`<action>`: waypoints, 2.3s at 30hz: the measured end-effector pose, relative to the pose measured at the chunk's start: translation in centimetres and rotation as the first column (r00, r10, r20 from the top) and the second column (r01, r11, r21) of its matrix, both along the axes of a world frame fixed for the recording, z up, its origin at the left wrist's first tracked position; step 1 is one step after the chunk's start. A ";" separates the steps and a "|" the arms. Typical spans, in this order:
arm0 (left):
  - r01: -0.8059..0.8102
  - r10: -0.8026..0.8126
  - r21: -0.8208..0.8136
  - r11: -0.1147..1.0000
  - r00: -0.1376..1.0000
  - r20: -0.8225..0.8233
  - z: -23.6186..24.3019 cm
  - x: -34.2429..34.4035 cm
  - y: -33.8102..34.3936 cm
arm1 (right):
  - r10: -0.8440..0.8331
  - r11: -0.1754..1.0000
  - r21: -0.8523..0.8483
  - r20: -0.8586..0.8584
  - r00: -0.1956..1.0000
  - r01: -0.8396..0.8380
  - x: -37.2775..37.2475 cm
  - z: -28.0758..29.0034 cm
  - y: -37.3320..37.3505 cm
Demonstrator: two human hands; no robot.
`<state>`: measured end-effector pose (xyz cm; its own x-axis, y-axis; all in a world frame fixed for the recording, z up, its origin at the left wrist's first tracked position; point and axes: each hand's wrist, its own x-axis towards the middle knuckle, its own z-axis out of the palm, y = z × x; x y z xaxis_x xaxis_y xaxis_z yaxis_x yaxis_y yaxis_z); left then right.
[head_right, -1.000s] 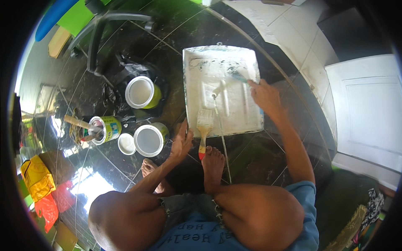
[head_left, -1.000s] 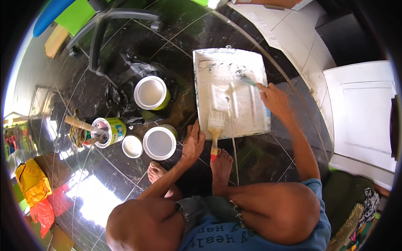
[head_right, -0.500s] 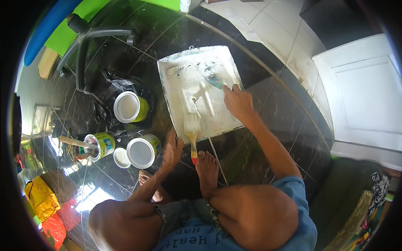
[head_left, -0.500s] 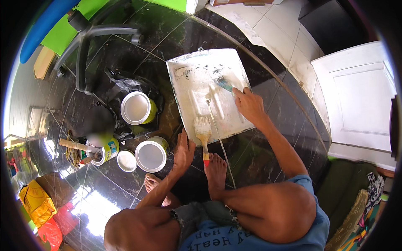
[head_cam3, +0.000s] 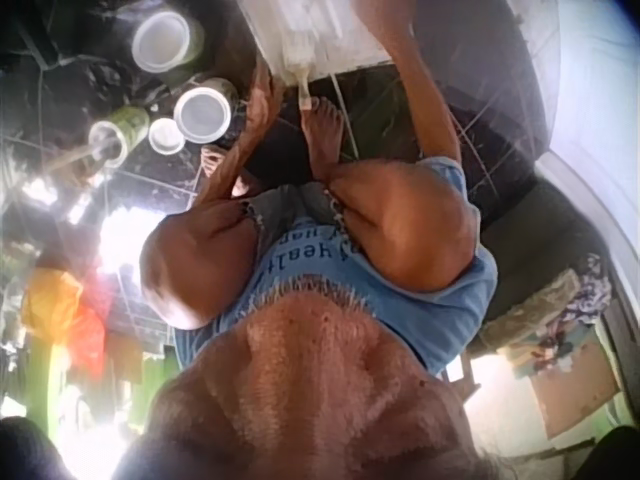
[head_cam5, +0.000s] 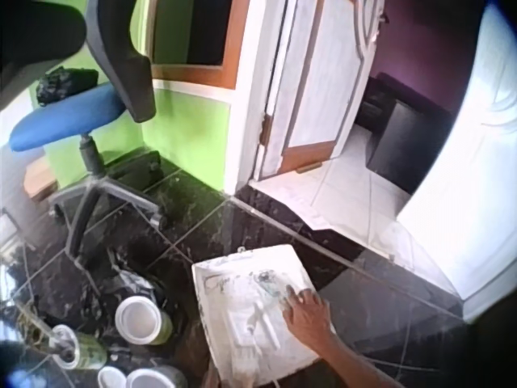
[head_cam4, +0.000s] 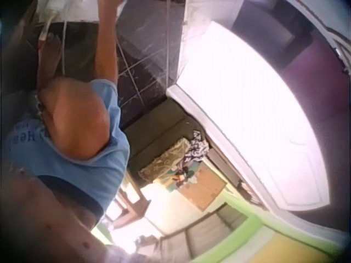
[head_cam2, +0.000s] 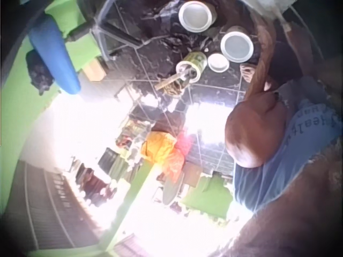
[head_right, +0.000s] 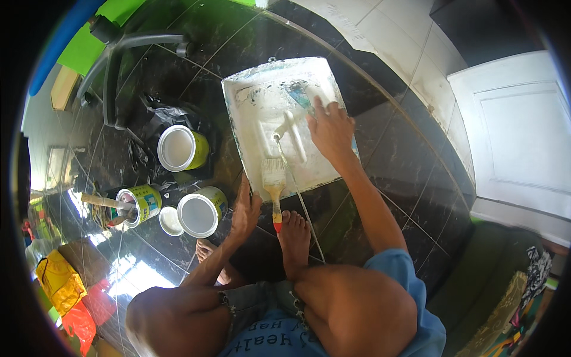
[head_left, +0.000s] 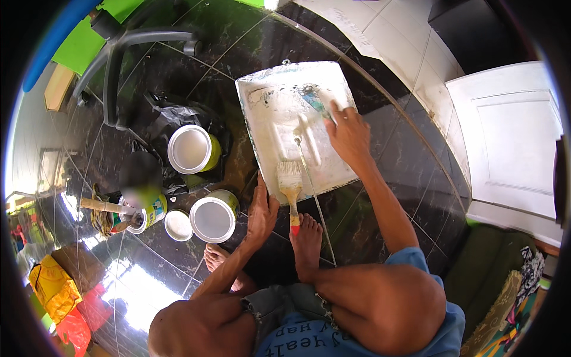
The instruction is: The person sits on the floor and mixes white paint in a small container using a wooden stick. They then pour the paint into a tray and use a brush and roller to spread and mix the paint within the tray.
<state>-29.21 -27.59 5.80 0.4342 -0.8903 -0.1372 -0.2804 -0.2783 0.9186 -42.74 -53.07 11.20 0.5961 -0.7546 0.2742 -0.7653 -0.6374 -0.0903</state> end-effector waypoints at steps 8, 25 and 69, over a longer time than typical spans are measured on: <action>-0.012 0.019 0.064 0.998 0.993 -0.120 -1.0 -1.0 0.0 | -0.227 0.472 0.803 -0.288 0.930 0.364 -14.9 2.2 21.0; 0.124 -0.135 -0.113 0.986 0.986 -0.102 -1.4 0.1 6.1 | 0.038 0.421 0.875 -0.279 0.960 0.238 -19.4 15.3 15.8; -0.497 0.497 0.026 0.867 0.862 -0.100 -2.6 6.8 15.6 | 0.744 0.500 -0.084 -0.468 0.477 -0.862 16.6 16.2 -5.4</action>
<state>-22.41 -11.94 3.21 0.8030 -0.5601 -0.2034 -0.0114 -0.3557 0.9345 -26.14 -58.47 27.41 0.9818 0.1882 0.0259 0.1691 -0.9279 0.3324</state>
